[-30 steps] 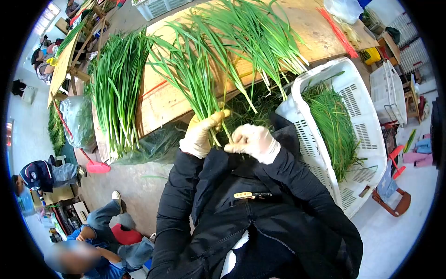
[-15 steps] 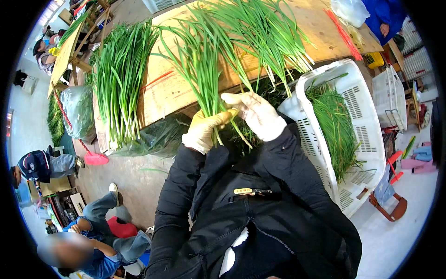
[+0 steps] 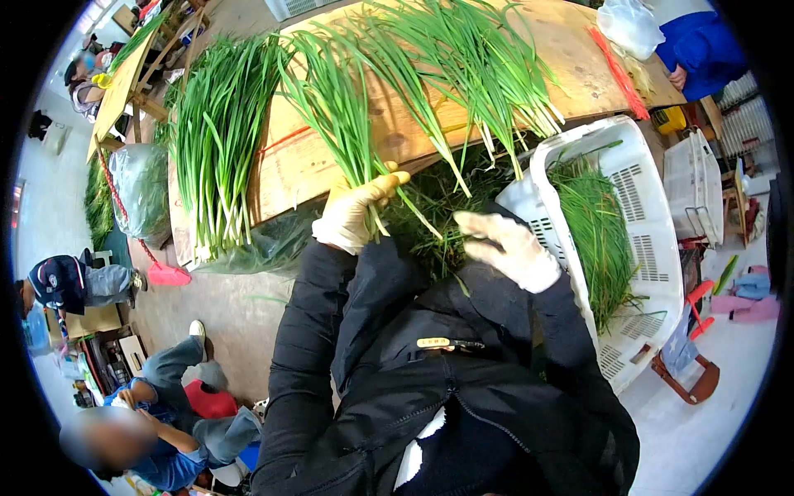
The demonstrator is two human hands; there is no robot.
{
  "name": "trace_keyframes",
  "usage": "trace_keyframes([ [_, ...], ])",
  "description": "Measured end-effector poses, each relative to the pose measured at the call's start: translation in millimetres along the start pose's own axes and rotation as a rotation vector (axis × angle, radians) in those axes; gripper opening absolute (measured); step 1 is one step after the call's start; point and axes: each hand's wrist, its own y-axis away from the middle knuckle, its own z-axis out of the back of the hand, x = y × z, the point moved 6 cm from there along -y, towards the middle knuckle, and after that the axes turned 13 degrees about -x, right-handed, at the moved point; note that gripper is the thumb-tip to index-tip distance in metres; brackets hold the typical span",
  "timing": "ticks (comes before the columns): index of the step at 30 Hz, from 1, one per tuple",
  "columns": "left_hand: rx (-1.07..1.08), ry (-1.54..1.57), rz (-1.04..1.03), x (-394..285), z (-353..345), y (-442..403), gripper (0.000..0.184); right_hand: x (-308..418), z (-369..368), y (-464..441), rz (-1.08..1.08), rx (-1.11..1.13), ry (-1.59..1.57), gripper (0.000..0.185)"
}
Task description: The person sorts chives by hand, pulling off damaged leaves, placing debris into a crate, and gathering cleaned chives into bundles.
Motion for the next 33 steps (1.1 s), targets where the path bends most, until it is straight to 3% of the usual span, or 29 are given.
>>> trace_keyframes([
  [1,0.034,-0.048,-0.027,7.1,-2.0,-2.2,0.034,17.6,1.8,-13.3,-0.045,-0.029,-0.007,0.046],
  [4,0.01,0.001,0.043,15.8,-14.9,6.2,0.03,22.0,-25.9,-38.4,-0.158,-0.024,-0.132,0.044],
  [5,0.036,-0.012,0.045,16.6,-16.1,6.7,0.029,25.5,-32.5,-45.0,-0.091,-0.035,0.08,0.037],
  [6,0.017,0.018,0.096,16.7,-19.9,12.0,0.029,18.2,-48.2,-53.5,-0.148,0.043,0.061,0.028],
  [8,0.023,0.048,0.066,18.4,-14.6,7.6,0.03,-0.1,-56.9,-47.4,-0.516,0.091,-0.313,0.02],
  [10,0.057,0.084,0.023,15.1,-7.9,3.0,0.025,-4.0,-57.1,-48.6,-0.406,0.044,-0.77,0.025],
  [11,0.042,0.137,0.046,16.9,-3.7,2.1,0.029,-10.4,-55.3,-44.6,-0.412,0.011,-0.854,0.03],
  [14,0.135,0.251,0.025,27.6,13.6,-8.3,0.045,-18.8,-49.3,-32.3,-0.586,0.058,-1.32,0.037],
  [17,0.119,0.287,0.039,27.9,27.4,-10.4,0.051,-15.1,-31.7,-21.0,-0.513,-0.004,-1.422,0.041],
  [18,0.097,0.301,0.033,23.4,31.5,-10.4,0.047,-14.8,-26.1,-13.3,-0.496,0.033,-1.391,0.042],
  [20,0.104,0.344,0.074,10.5,37.4,-4.7,0.042,-9.3,-31.2,9.4,-0.333,0.429,-0.897,0.035],
  [22,0.078,0.249,-0.027,-8.1,39.7,2.5,0.039,-22.4,-51.9,44.3,-0.163,0.869,0.003,0.033],
  [23,0.076,0.225,-0.036,-10.1,41.7,1.1,0.04,-40.8,-49.5,56.3,0.065,0.813,0.369,0.032],
  [24,0.073,0.2,-0.045,-11.4,42.5,-0.7,0.04,-35.9,-34.5,39.8,0.209,0.548,0.454,0.037],
  [26,0.071,0.188,-0.037,-8.3,36.0,-1.1,0.04,-14.7,6.2,-19.6,-0.225,0.136,0.246,0.037],
  [28,0.014,0.172,-0.002,2.8,27.1,-1.3,0.043,0.2,22.7,-47.5,0.011,-0.3,0.478,0.036],
  [30,0.078,0.145,-0.024,14.1,20.2,-6.6,0.045,1.1,4.9,-74.0,0.051,-0.126,0.719,0.037],
  [32,0.017,0.129,0.041,9.5,7.3,6.5,0.05,-28.6,-20.9,-86.4,0.021,-0.028,0.762,0.033],
  [33,0.065,0.169,0.013,8.0,8.5,6.3,0.049,-27.0,-15.6,-89.9,-0.052,-0.033,0.591,0.029],
])
